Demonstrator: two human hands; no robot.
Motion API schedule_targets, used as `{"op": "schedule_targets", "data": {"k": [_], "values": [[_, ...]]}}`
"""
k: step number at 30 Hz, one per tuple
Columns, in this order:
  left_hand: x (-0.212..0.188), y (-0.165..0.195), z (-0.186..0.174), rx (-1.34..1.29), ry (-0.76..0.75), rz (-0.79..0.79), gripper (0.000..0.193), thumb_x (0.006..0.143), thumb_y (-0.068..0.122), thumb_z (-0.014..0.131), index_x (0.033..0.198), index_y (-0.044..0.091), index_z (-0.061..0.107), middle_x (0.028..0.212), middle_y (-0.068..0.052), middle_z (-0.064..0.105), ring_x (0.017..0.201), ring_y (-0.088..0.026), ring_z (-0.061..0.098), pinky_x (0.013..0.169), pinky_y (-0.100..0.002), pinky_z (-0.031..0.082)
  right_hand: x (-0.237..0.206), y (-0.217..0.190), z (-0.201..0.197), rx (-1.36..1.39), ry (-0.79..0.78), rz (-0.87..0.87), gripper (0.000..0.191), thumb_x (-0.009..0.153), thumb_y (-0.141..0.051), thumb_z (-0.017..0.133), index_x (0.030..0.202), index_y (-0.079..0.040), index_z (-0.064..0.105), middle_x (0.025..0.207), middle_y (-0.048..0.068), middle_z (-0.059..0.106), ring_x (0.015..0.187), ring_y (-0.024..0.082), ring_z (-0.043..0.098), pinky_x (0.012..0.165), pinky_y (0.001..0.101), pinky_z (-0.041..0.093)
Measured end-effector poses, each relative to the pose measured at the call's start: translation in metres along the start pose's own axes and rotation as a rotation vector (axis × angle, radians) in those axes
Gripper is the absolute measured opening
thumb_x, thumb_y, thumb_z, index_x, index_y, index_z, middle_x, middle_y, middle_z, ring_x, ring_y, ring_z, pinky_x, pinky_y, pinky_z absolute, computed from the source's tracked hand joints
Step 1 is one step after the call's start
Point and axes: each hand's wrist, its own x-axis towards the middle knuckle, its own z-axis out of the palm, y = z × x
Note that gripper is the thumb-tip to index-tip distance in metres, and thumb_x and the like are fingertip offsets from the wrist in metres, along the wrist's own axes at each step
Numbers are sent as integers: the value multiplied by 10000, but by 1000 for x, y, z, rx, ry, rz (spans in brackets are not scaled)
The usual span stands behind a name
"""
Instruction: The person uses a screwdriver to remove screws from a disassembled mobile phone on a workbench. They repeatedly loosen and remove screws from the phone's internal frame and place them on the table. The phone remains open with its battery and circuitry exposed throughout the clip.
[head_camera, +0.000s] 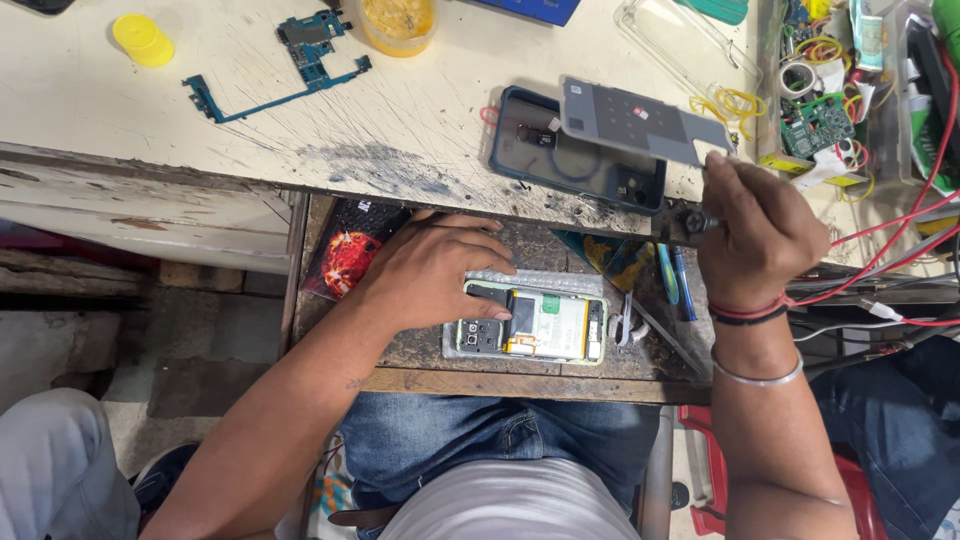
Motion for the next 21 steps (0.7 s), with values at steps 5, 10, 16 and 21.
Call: {"op": "schedule_targets", "data": {"k": [5, 10, 16, 21], "values": [[1, 0, 0, -7, -8, 1, 495, 647, 432, 898, 1050, 158, 811, 1200, 27, 747, 1299, -217, 573, 1077, -401, 443, 5, 16, 12, -60, -78, 43, 302, 928, 96, 773, 1146, -108, 817, 1020, 51, 740, 865, 194, 738, 742, 317, 580], [1, 0, -1, -9, 1, 2, 501, 641, 427, 897, 1054, 157, 810, 1197, 26, 750, 1290, -216, 582, 1082, -395, 448, 7, 19, 16, -104, -155, 82, 264, 931, 29, 801, 1121, -154, 810, 1049, 28, 741, 915, 214, 737, 805, 333, 580], [2, 1, -1, -6, 0, -1, 488, 646, 426, 894, 1047, 159, 812, 1189, 29, 755, 1288, -217, 585, 1080, -399, 447, 16, 16, 5, -111, -334, 183, 448, 811, 30, 793, 1220, -156, 792, 1145, 46, 738, 935, 252, 724, 803, 369, 572], [3, 0, 0, -15, -10, -9, 500, 647, 433, 892, 1054, 154, 807, 1199, 25, 753, 1295, -219, 583, 1071, -400, 452, 22, 13, -1, -62, -376, 248, 416, 842, 26, 789, 1213, -162, 787, 1193, 59, 741, 921, 259, 724, 800, 379, 572]]}}
